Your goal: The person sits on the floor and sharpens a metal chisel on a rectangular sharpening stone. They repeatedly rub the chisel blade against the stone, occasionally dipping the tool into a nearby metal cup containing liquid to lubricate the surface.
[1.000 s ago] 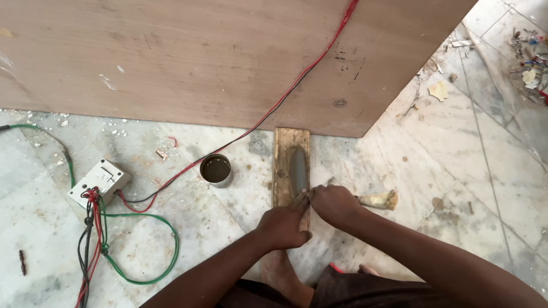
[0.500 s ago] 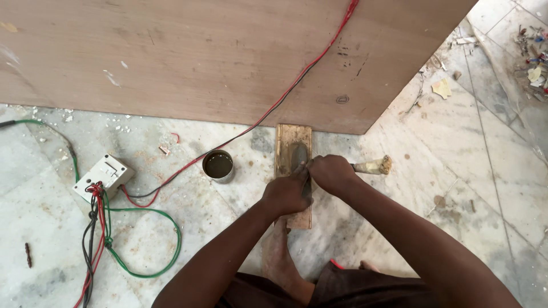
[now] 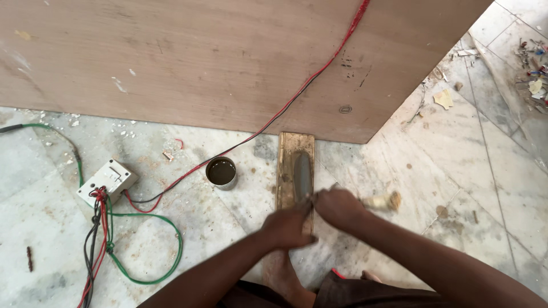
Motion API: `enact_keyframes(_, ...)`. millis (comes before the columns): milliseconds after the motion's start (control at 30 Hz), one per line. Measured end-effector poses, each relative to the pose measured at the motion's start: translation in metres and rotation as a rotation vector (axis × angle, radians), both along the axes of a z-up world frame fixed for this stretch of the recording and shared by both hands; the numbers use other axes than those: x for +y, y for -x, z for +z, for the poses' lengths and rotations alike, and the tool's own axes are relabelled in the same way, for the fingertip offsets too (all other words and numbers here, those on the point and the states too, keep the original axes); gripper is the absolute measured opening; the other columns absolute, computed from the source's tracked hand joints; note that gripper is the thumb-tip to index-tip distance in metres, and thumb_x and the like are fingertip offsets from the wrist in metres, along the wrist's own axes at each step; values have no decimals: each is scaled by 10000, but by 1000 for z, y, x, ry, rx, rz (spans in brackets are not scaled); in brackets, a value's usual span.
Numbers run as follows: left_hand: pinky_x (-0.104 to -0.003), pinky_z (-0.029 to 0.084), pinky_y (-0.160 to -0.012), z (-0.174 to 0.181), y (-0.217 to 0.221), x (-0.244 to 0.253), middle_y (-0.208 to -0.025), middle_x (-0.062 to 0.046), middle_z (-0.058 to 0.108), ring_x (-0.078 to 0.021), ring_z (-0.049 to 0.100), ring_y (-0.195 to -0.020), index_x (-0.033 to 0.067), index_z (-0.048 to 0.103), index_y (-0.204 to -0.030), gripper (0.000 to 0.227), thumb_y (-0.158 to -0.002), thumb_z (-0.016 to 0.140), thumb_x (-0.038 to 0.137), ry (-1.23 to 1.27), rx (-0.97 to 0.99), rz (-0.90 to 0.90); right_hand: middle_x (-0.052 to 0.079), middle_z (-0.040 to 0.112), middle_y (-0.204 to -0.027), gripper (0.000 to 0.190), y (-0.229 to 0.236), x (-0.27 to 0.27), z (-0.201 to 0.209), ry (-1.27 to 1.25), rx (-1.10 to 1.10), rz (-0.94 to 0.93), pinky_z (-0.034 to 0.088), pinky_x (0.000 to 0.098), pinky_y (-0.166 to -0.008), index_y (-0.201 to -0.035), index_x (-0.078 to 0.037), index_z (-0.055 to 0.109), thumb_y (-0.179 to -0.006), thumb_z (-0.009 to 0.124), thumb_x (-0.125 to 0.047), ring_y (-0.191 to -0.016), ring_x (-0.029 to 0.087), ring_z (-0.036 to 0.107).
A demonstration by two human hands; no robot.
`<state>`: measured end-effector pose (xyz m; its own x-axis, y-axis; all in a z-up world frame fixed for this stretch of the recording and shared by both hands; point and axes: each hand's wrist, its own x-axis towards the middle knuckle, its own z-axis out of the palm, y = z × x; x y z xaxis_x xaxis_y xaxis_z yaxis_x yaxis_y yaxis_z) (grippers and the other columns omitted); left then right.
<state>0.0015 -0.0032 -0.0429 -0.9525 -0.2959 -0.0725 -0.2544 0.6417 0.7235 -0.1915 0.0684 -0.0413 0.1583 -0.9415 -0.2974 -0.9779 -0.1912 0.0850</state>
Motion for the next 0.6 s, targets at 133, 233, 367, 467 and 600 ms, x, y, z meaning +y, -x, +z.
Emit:
enact_keyframes(133, -514, 539, -952, -24, 21, -7, -1516, -168, 521, -394, 656, -1164, 89, 333, -1563, 999, -751, 750, 495, -23, -212, 97, 175, 720, -990, 160, 11, -24, 2, -6, -11, -122, 623, 435, -667, -944, -7, 717, -871, 626, -117, -860, 314, 744)
enact_keyframes(233, -508, 542, -955, -19, 32, -31, -1559, -149, 508, -376, 670, -1179, 94, 389, -1528, 897, -792, 731, 476, -33, -188, 122, 160, 734, -992, 163, 15, -42, 10, -68, 2, -179, 621, 420, -738, -947, -22, 734, -871, 621, -112, -902, 312, 749)
enact_keyframes(367, -506, 540, -932, -5, 0, 10, -1530, -196, 478, -391, 651, -1167, 85, 322, -1554, 990, -759, 768, 470, -46, -206, 31, 189, 721, -953, 210, -6, 4, 14, -30, -33, -17, 622, 451, -630, -1090, -21, 692, -950, 588, -138, -814, 354, 743)
enact_keyframes(467, -519, 554, -898, 2, 11, -3, -1352, -160, 609, -391, 682, -1091, 87, 358, -1505, 921, -763, 737, 479, -39, -285, 63, 171, 719, -1008, 213, 2, -3, 6, -89, -26, -69, 622, 440, -673, -1095, -44, 693, -941, 574, -133, -853, 331, 749)
enact_keyframes(600, -521, 559, -901, 37, 55, -49, -1201, -158, 724, -375, 709, -1051, 127, 552, -1387, 680, -810, 731, 438, 105, -311, 180, 138, 746, -991, 177, 37, -62, 18, 102, -3, -174, 603, 447, -730, -1010, -84, 737, -903, 600, -119, -897, 323, 742)
